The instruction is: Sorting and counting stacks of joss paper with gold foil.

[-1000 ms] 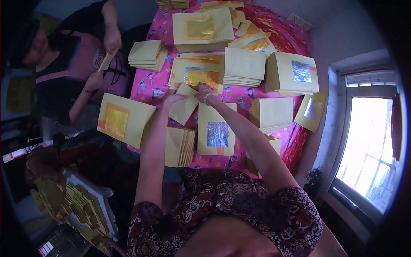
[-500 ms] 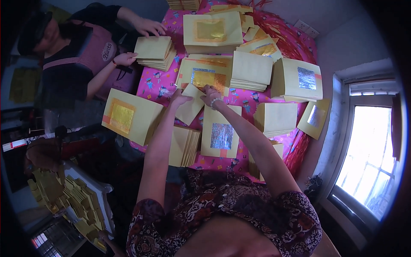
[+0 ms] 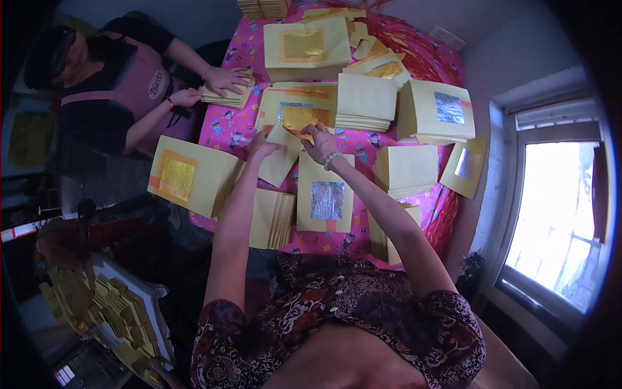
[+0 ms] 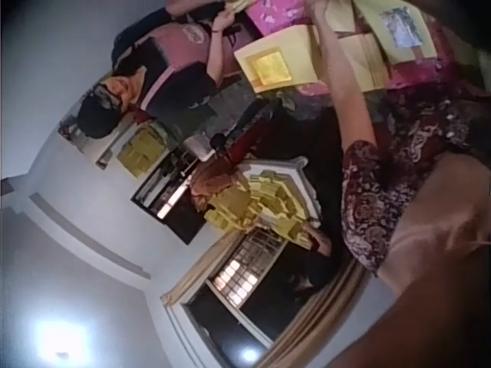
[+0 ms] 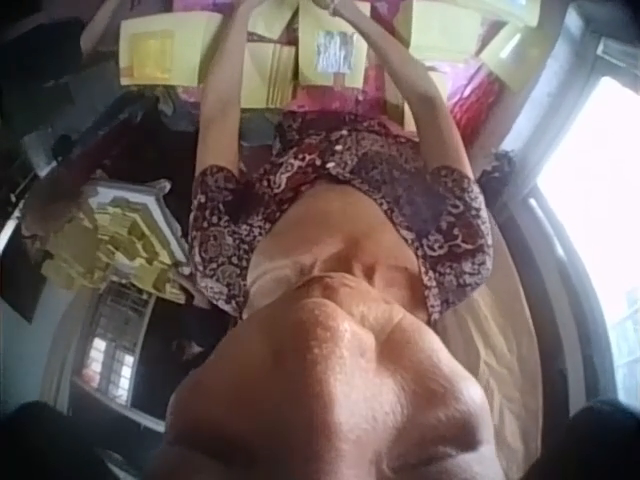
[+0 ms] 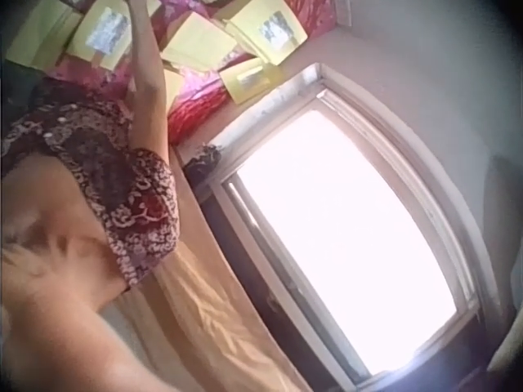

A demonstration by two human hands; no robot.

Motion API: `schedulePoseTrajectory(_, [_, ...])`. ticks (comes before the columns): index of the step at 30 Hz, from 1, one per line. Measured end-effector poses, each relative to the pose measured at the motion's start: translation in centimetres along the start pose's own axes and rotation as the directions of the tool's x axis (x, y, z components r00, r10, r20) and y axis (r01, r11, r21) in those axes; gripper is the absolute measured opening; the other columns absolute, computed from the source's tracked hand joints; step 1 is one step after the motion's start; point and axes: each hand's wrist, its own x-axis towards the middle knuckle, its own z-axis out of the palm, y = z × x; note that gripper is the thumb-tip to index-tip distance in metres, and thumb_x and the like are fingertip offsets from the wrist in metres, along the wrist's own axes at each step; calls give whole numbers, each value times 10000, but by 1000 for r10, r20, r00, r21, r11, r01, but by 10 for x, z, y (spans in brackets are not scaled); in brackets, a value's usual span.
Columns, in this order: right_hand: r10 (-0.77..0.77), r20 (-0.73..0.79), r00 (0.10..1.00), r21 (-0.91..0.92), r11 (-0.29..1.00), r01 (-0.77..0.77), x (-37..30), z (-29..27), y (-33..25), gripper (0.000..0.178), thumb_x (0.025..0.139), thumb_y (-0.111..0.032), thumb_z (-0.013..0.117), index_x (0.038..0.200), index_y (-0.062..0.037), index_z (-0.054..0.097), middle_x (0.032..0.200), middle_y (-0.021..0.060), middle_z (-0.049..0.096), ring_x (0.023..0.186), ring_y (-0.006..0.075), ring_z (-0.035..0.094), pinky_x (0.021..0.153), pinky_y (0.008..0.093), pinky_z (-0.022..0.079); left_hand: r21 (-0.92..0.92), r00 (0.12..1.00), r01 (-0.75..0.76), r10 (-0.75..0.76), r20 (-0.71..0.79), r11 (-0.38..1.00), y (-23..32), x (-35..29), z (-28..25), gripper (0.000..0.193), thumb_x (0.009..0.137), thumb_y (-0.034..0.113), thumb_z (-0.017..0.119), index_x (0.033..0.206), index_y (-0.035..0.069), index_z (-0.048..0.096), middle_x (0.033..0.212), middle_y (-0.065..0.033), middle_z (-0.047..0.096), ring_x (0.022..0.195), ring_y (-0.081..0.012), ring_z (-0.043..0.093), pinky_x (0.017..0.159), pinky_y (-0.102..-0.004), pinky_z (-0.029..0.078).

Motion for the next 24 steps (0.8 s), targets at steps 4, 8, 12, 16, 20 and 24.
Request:
schedulePoseTrajectory(4, [-164,-167,972,65,982,177,-24,-22,1,251,760,-117,644,996,-90,561,949,135,558,923,319,544,792,383,462,-263,998,-70,67,-20,962,-16,-3,-14,566,584,222,819,1055,18,579,999,-136,640,894,-241,625,796,-331,485])
schedulePoseTrajectory(8, [-100,-236,967,183,972,146,-53,-44,0,260,762,-98,645,992,-42,537,944,151,551,905,318,556,784,396,471,-526,975,-223,172,-144,821,13,-32,-37,412,642,91,772,1002,0,593,945,-97,651,819,-182,626,735,-308,496])
schedulePoseTrajectory(12, [66,-243,968,306,952,12,-66,-62,-17,551,783,-273,680,1168,33,431,1113,207,518,1020,325,547,886,394,455,-674,943,-328,265,-200,662,50,-73,-59,414,717,47,711,1097,0,554,980,-85,646,848,-162,622,747,-285,498])
schedulePoseTrajectory(16, [28,-289,957,498,858,125,-66,-62,-29,780,807,-366,673,1324,46,258,1273,220,435,1162,285,472,941,378,428,-775,890,-388,422,-174,498,100,-136,-65,427,772,26,668,1168,6,511,1057,-87,622,923,-154,604,807,-277,479])
schedulePoseTrajectory(20, [168,-214,962,829,553,87,-96,-77,-59,563,857,-314,613,1231,31,373,1119,181,543,1007,213,558,852,336,462,-843,883,-332,454,-119,424,129,-177,-47,408,808,63,649,1184,8,501,1096,-80,605,993,-161,578,868,-283,448])
schedulePoseTrajectory(24, [216,-345,913,689,719,91,-125,-94,-51,428,895,-293,562,1177,2,436,958,128,621,864,183,611,757,317,493,-893,900,-284,417,-123,348,145,-192,-12,435,818,70,639,1213,13,467,1139,-80,575,1029,-163,558,882,-285,435])
